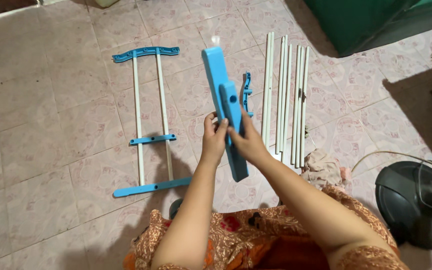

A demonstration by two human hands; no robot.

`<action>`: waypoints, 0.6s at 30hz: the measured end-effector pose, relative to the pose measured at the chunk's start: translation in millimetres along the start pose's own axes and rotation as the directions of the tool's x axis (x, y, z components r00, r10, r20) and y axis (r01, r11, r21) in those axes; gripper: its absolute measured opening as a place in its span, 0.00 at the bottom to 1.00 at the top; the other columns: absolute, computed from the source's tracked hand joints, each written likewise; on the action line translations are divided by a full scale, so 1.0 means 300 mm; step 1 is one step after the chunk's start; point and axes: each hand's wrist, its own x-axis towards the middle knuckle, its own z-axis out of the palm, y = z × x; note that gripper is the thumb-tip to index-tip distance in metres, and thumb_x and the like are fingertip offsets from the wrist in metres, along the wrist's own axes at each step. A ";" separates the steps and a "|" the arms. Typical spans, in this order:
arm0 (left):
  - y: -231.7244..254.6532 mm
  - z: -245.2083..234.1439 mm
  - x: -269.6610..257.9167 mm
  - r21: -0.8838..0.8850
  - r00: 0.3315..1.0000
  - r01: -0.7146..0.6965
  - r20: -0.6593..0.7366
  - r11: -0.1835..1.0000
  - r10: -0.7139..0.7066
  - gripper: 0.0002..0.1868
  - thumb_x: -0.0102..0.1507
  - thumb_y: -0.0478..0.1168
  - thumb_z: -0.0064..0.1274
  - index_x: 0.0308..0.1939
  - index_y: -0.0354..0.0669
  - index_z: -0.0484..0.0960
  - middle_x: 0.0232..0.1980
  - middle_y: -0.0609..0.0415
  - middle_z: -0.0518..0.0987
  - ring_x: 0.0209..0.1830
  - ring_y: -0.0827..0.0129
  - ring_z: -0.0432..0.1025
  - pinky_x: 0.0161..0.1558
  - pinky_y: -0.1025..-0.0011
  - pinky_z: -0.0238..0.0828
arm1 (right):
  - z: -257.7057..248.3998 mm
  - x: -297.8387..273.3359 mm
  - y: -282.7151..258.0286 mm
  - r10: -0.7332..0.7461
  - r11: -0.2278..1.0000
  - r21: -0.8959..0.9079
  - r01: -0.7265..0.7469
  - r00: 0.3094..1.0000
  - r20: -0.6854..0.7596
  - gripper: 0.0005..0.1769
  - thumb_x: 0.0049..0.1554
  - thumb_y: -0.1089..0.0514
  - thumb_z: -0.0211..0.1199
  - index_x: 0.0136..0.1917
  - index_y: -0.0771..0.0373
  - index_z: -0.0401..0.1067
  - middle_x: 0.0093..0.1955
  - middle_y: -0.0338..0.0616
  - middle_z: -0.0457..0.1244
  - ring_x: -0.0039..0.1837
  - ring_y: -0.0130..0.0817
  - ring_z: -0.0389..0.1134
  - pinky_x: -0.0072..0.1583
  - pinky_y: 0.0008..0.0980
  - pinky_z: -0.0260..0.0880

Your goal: The person assembles a collapsible clothes drying rack by inserting white poles into blue plastic connectors and joining sections together. The person repeatedly connects and disconnects parts to form the frame, then reassembles them into a larger structure.

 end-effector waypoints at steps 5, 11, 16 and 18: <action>-0.178 -0.055 0.123 0.050 0.999 -0.002 -0.040 0.999 0.004 0.23 0.72 0.47 0.43 0.68 0.40 0.71 0.60 0.49 0.79 0.58 0.68 0.72 0.60 0.70 0.67 | 0.059 0.065 0.172 -0.077 0.984 -0.159 0.083 0.996 0.041 0.59 0.48 0.60 0.74 0.82 0.65 0.39 0.74 0.67 0.54 0.73 0.55 0.59 0.67 0.42 0.63; -0.512 -0.105 0.224 0.334 0.971 0.143 -0.228 0.932 -0.067 0.28 0.69 0.51 0.48 0.70 0.42 0.69 0.65 0.42 0.74 0.64 0.58 0.69 0.63 0.65 0.64 | 0.067 0.173 0.495 0.235 0.966 -0.094 -0.240 0.970 -0.059 0.52 0.46 0.60 0.71 0.79 0.62 0.49 0.66 0.58 0.63 0.64 0.47 0.69 0.62 0.39 0.70; -0.763 -0.189 0.193 0.465 0.933 0.298 -0.325 0.833 -0.152 0.27 0.68 0.51 0.49 0.67 0.40 0.72 0.63 0.41 0.76 0.63 0.55 0.70 0.63 0.63 0.64 | -0.019 0.235 0.845 0.461 0.843 -0.177 -0.508 0.852 -0.247 0.42 0.47 0.58 0.71 0.73 0.62 0.60 0.54 0.55 0.69 0.53 0.47 0.73 0.55 0.43 0.73; -0.813 -0.227 0.174 0.379 0.907 0.346 -0.370 0.858 -0.203 0.25 0.67 0.48 0.48 0.66 0.41 0.73 0.60 0.42 0.78 0.60 0.56 0.72 0.62 0.63 0.66 | -0.050 0.259 0.959 0.462 0.835 -0.157 -0.528 0.827 -0.321 0.38 0.47 0.57 0.71 0.69 0.62 0.63 0.54 0.55 0.69 0.53 0.48 0.73 0.55 0.43 0.73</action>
